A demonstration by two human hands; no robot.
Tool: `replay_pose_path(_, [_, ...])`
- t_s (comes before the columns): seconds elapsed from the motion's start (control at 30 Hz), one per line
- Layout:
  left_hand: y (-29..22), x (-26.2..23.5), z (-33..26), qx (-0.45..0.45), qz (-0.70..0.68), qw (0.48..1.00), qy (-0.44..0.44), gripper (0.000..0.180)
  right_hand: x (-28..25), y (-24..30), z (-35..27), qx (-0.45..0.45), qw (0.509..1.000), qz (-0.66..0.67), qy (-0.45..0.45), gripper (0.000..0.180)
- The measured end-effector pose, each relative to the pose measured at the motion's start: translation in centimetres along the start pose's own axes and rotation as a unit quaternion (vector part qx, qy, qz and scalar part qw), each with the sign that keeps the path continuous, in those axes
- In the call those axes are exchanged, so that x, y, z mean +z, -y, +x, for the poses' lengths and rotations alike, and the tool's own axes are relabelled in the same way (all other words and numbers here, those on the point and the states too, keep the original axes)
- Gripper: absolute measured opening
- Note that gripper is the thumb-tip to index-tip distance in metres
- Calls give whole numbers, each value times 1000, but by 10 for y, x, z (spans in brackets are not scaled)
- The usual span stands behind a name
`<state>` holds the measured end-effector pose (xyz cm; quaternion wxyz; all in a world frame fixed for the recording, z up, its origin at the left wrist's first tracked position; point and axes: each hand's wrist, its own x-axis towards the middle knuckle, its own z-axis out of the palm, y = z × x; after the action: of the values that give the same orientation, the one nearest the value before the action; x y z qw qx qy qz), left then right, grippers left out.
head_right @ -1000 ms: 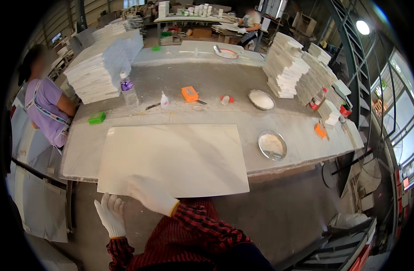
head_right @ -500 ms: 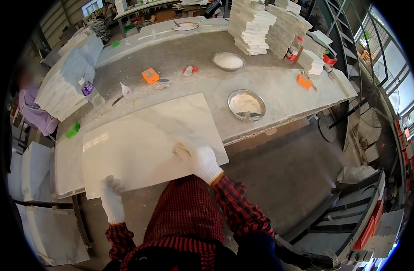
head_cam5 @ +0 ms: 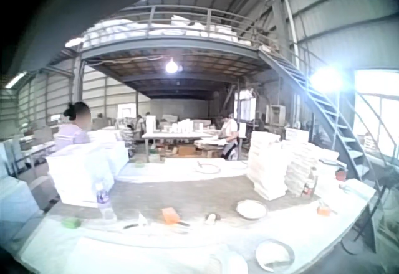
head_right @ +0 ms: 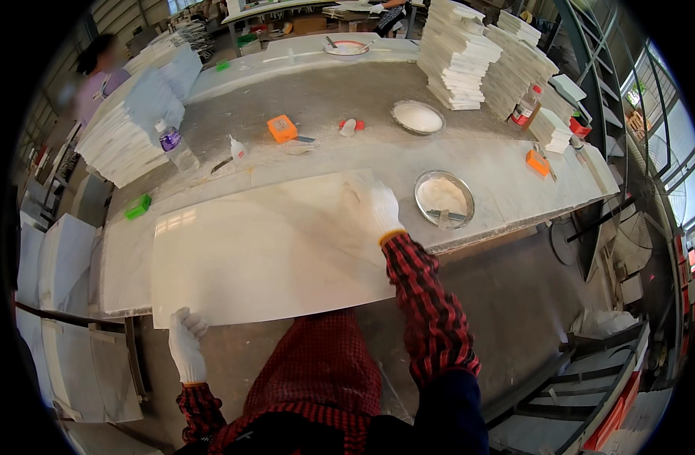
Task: The person picks up a large white ceramic tile and places it on a workbench. They use a metal scraper to smooth the edges and surface of the tile, repeatedly flipping it over to work on different sides. The person scrapes away small imperfections and dust from the tile's surface.
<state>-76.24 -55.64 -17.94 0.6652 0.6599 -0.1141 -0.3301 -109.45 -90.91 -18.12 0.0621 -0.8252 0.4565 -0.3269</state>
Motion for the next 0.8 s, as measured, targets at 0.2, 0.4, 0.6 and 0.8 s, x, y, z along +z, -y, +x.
replay_pose_path(0.2, [-11, -11, -2, 51, 58, 996, -34, 45, -20, 4, 135, 32, 996, -80, -38, 56])
replay_pose_path(0.4, [-10, -60, 7, 133, 213, 964, -91, 46, -51, 7, 67, -23, 998, 8, 62, 43])
replay_pose_path(0.6, [-15, -98, 55, 158, 363, 896, -201, 49, -50, -10, -60, 39, 994, 80, 70, 31])
replay_pose_path(0.8, [0, -74, 87, 186, 521, 817, -163, 49, 3, -33, -16, 18, 996, 9, 84, 31])
